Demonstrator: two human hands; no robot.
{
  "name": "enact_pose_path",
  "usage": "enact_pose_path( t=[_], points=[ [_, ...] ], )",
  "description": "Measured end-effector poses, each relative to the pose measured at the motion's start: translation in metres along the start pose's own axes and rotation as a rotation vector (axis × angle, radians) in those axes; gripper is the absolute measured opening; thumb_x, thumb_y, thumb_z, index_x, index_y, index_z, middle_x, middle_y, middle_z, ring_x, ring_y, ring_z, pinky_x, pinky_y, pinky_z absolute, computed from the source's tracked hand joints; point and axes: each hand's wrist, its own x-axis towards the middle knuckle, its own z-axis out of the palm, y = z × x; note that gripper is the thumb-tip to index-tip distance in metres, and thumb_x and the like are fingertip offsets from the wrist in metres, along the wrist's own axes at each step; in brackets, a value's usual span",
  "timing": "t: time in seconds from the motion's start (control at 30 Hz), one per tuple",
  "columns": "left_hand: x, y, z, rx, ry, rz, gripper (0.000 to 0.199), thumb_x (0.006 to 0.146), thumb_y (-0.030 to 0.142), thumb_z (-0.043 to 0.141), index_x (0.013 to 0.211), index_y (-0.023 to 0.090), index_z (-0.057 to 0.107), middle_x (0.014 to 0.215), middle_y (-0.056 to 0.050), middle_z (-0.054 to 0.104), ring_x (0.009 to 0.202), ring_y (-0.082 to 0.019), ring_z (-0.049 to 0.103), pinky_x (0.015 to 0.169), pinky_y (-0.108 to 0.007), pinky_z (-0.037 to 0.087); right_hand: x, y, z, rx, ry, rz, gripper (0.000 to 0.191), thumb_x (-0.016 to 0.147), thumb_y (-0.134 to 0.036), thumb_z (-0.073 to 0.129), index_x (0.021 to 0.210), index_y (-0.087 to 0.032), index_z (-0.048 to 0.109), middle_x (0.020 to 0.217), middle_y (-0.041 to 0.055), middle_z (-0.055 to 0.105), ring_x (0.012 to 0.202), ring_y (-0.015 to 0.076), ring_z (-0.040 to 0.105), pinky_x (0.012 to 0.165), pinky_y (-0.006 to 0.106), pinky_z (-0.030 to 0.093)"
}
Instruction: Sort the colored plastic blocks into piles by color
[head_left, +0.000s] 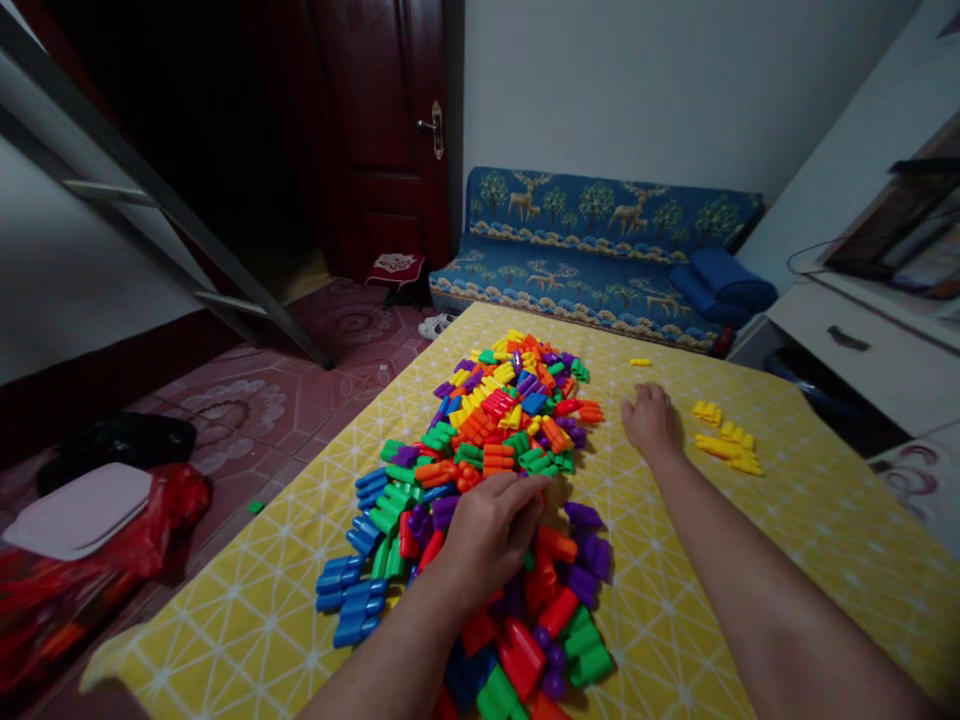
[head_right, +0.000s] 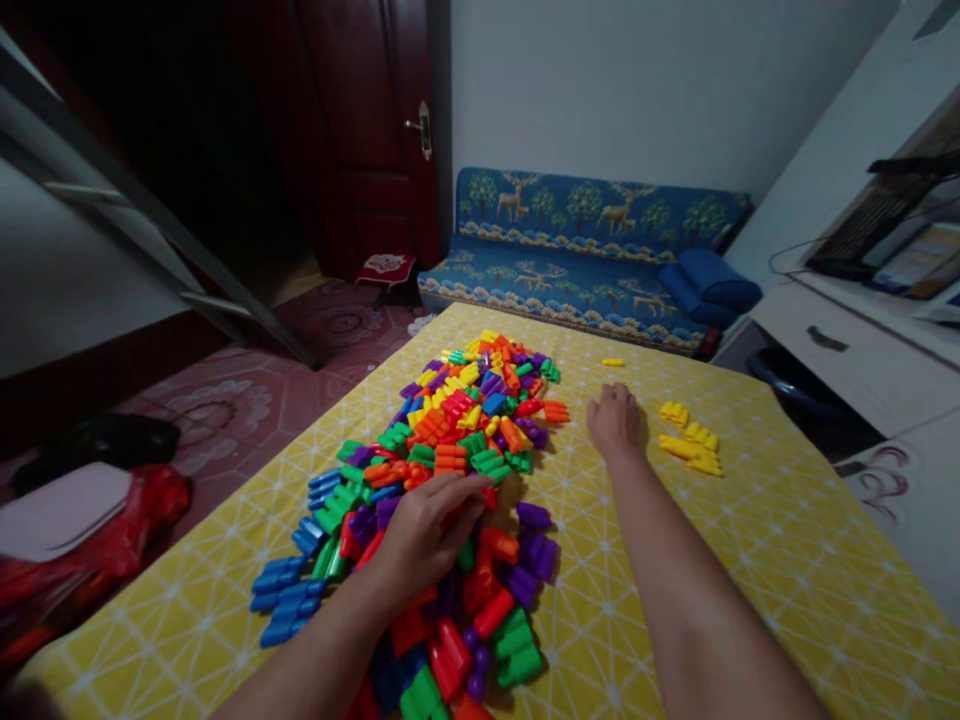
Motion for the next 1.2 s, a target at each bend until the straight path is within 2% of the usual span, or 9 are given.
enact_pose_path(
  t=[0.23,0.37,0.47,0.53,0.6,0.67,0.8,1.03,1.2],
  points=[
    [-0.002,-0.001,-0.001,-0.016,-0.057,-0.06,0.028,0.094,0.019,0.05,0.12,0.022,0.061,0.094,-0.008,0.068,0.084,-0.017,0.065,0.071,-0.026,0.053,0.038,-0.003,0.028,0.032,-0.014,0.112,0.041,0.089,-0.024,0.042,0.123,-0.007,0.055,0.124,0.0258,0.054,0.109,0.0308,0.053,0.09,0.043,0.04],
    [-0.001,0.001,-0.004,0.004,-0.056,-0.074,0.028,0.092,0.017,0.054,0.118,0.023,0.063,0.099,-0.006,0.07,0.09,-0.016,0.067,0.077,-0.025,0.056,0.055,0.002,0.041,0.028,-0.004,0.19,0.049,0.088,-0.025,0.047,0.134,-0.008,0.048,0.144,0.025,0.039,0.124,0.0318,0.044,0.094,0.048,0.038],
    [0.001,0.003,-0.005,0.062,-0.068,-0.101,0.026,0.09,0.017,0.058,0.114,0.024,0.066,0.097,-0.004,0.072,0.088,-0.016,0.069,0.075,-0.024,0.057,0.072,0.012,0.056,-0.067,-0.108,0.169,0.063,0.094,-0.032,0.016,0.129,0.012,0.046,0.15,0.0351,0.015,0.133,0.0366,0.032,0.089,0.049,0.035],
    [0.002,0.004,-0.006,0.104,-0.072,-0.106,0.026,0.089,0.018,0.058,0.113,0.025,0.067,0.098,-0.003,0.072,0.087,-0.016,0.07,0.075,-0.025,0.058,0.082,0.019,0.064,-0.101,-0.175,0.108,0.08,0.087,-0.028,-0.006,0.117,0.026,0.044,0.145,0.041,0.009,0.135,0.0413,0.025,0.084,0.052,0.033],
    [0.002,0.005,-0.006,0.137,-0.077,-0.106,0.026,0.089,0.02,0.058,0.113,0.026,0.067,0.099,-0.004,0.073,0.087,-0.018,0.07,0.074,-0.028,0.06,0.089,0.025,0.068,-0.051,-0.222,0.072,0.077,0.088,-0.028,-0.004,0.114,0.024,0.047,0.145,0.0385,0.015,0.135,0.0407,0.025,0.087,0.052,0.032],
    [0.001,0.004,-0.007,0.16,-0.075,-0.096,0.027,0.088,0.021,0.059,0.113,0.027,0.067,0.099,-0.004,0.073,0.087,-0.019,0.071,0.074,-0.03,0.061,0.094,0.027,0.068,0.065,-0.229,0.08,0.058,0.096,-0.03,0.019,0.118,0.01,0.054,0.146,0.0277,0.03,0.132,0.0353,0.034,0.094,0.05,0.031],
    [0.001,0.0,-0.007,0.181,-0.06,-0.068,0.028,0.087,0.024,0.062,0.114,0.028,0.067,0.099,-0.003,0.074,0.086,-0.02,0.071,0.074,-0.031,0.062,0.09,0.024,0.058,0.226,-0.145,0.138,0.026,0.096,-0.02,0.042,0.109,-0.009,0.062,0.125,0.0138,0.053,0.121,0.0299,0.044,0.098,0.049,0.034],
    [-0.001,-0.006,-0.005,0.15,-0.027,-0.041,0.023,0.087,0.025,0.061,0.108,0.024,0.07,0.099,-0.004,0.074,0.087,-0.019,0.072,0.074,-0.028,0.06,0.031,0.011,0.013,0.09,-0.167,0.055,0.021,0.094,-0.019,0.045,0.105,-0.016,0.063,0.113,0.0137,0.057,0.108,0.0281,0.044,0.09,0.04,0.036],
    [0.002,-0.005,-0.003,0.107,-0.017,-0.008,0.021,0.088,0.023,0.06,0.107,0.022,0.07,0.099,-0.005,0.074,0.088,-0.018,0.071,0.075,-0.027,0.059,-0.016,0.045,-0.028,-0.149,-0.193,-0.01,0.026,0.093,-0.014,0.041,0.105,-0.014,0.064,0.11,0.0156,0.061,0.108,0.0285,0.045,0.093,0.043,0.031]
  ],
)
